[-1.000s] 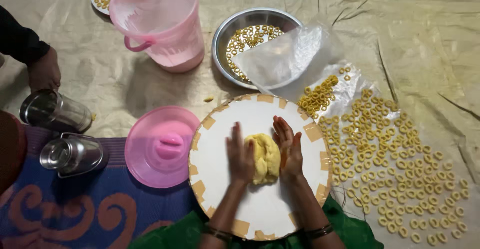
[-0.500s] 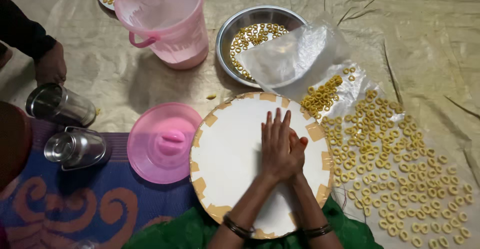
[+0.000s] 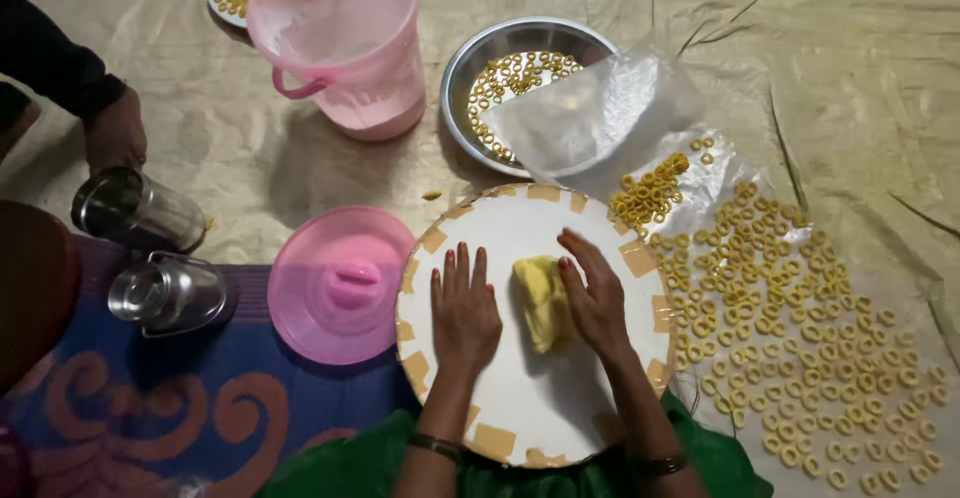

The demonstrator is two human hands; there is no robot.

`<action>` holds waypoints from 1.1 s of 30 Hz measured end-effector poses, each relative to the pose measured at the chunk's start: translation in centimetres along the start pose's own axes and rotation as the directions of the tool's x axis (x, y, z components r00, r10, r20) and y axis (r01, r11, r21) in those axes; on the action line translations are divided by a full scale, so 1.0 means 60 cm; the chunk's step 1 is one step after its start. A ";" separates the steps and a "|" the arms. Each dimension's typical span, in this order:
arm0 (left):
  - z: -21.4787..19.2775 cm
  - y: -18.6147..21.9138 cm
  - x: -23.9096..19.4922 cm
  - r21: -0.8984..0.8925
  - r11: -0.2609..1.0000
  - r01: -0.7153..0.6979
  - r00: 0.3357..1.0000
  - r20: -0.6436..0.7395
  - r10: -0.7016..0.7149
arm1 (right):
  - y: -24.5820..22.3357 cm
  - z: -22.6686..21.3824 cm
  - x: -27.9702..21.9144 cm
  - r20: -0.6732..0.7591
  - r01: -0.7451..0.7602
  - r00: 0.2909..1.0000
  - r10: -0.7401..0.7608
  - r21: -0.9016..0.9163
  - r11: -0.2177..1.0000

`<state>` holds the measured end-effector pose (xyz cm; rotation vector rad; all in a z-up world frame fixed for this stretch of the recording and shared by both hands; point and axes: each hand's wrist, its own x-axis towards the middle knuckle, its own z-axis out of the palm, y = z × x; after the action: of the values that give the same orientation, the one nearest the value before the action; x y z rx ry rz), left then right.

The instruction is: The person rolls yellow dough into thin ropes on a white board, then shapes them into small rings by hand. The finished rings are placed on a plastic sheet to dry.

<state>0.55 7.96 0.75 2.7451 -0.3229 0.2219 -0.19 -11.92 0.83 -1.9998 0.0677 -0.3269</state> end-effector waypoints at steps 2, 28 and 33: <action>-0.004 0.006 0.000 -0.007 1.000 0.009 1.000 0.001 -0.009 | -0.026 0.005 -0.002 0.017 0.165 0.986 -0.165 -0.170 0.972; -0.003 0.004 0.012 -0.033 0.997 0.072 0.997 0.028 -0.071 | -0.005 0.059 0.085 0.257 0.080 0.954 0.155 -0.716 0.694; -0.002 0.023 0.004 -0.002 0.986 0.165 0.986 0.029 -0.165 | 0.009 0.033 0.158 0.204 0.036 0.964 0.168 -0.732 0.680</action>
<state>0.46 6.71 1.35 2.7543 -0.1026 0.1378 9.48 -12.22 1.45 -2.8274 0.1224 0.0400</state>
